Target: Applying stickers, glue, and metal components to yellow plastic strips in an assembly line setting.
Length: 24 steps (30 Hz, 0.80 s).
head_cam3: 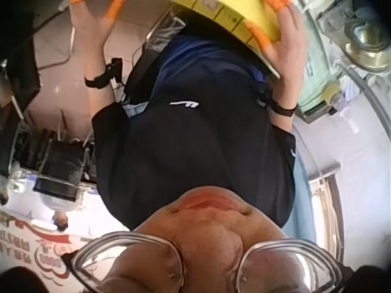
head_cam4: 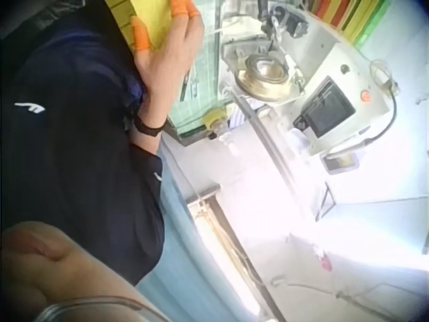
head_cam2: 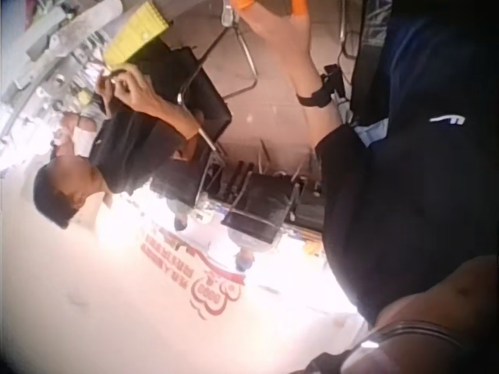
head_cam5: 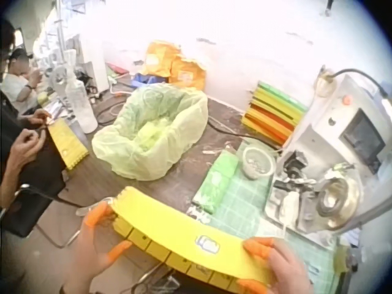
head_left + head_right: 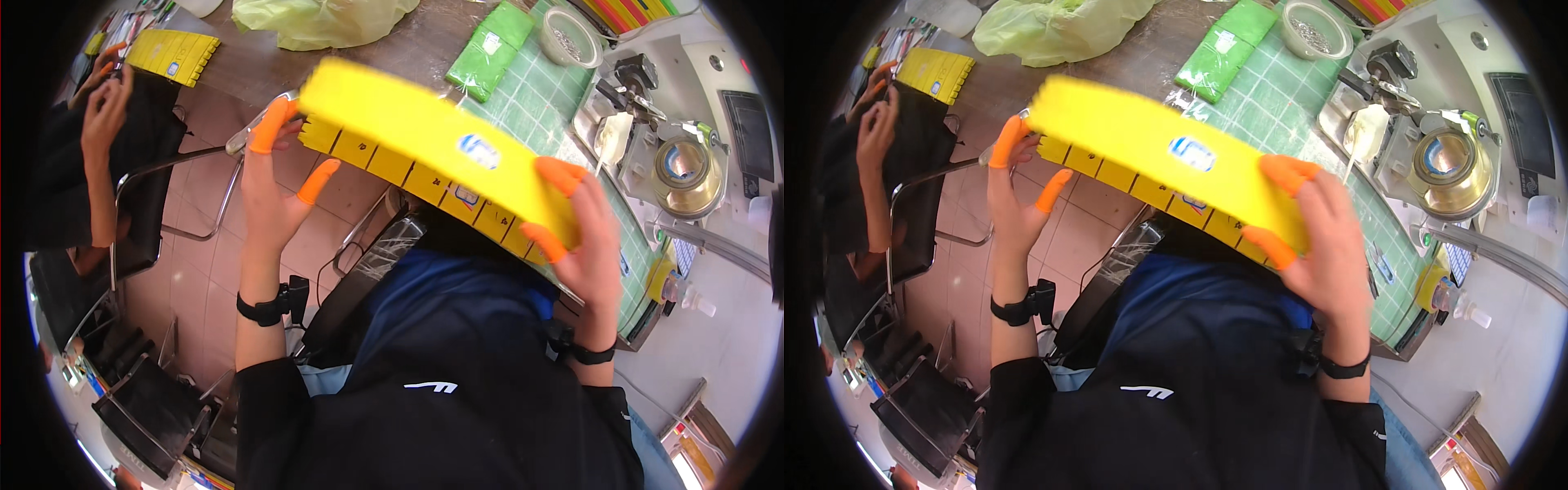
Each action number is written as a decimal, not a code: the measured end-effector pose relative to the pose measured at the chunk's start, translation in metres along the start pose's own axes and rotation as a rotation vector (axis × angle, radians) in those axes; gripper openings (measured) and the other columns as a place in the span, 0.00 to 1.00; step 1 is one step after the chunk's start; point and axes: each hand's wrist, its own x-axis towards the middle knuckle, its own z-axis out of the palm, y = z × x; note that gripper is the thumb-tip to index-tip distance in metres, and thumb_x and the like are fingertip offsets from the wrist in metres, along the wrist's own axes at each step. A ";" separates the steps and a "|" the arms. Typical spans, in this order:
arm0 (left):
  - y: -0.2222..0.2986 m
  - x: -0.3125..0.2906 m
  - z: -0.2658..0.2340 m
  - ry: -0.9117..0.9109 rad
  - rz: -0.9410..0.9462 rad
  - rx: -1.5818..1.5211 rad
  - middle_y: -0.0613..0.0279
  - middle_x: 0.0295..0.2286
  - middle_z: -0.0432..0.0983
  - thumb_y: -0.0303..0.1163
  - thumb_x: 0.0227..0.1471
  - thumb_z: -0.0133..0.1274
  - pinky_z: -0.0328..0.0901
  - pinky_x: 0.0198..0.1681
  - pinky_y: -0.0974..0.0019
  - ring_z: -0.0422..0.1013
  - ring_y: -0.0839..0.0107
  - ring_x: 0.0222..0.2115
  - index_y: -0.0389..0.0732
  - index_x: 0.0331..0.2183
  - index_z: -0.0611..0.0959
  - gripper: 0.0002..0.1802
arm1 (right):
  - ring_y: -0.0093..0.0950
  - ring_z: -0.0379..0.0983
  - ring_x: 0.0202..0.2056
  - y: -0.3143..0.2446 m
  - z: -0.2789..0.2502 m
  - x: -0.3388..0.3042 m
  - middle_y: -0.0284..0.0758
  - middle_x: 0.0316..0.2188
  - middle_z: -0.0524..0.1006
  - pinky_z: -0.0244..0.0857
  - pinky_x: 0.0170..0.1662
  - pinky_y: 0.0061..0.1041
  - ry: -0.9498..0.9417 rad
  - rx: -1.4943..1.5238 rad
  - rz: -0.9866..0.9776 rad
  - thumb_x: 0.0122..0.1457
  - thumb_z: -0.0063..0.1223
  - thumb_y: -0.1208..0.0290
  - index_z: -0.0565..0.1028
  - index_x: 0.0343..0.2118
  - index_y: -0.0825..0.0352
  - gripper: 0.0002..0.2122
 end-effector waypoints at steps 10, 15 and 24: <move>0.010 0.007 -0.004 -0.136 0.045 0.109 0.52 0.52 0.72 0.32 0.45 0.71 0.66 0.55 0.58 0.70 0.55 0.52 0.41 0.50 0.83 0.28 | 0.42 0.81 0.41 0.001 -0.034 -0.047 0.61 0.45 0.78 0.75 0.46 0.35 -0.113 1.375 0.551 0.71 0.37 0.47 0.68 0.56 0.84 0.34; 0.039 0.021 -0.009 -0.094 0.170 0.168 0.50 0.56 0.70 0.31 0.47 0.70 0.66 0.55 0.57 0.69 0.54 0.53 0.39 0.54 0.79 0.32 | 0.43 0.82 0.39 -0.001 -0.028 -0.049 0.62 0.45 0.78 0.77 0.43 0.35 -0.180 1.556 0.527 0.68 0.43 0.47 0.66 0.57 0.86 0.36; 0.086 0.032 -0.007 -0.131 -0.133 -0.619 0.48 0.57 0.67 0.28 0.47 0.70 0.67 0.53 0.62 0.73 0.65 0.48 0.37 0.67 0.60 0.51 | 0.36 0.79 0.41 -0.013 -0.023 -0.039 0.51 0.45 0.80 0.72 0.47 0.31 -0.279 1.311 0.362 0.66 0.44 0.48 0.69 0.57 0.83 0.34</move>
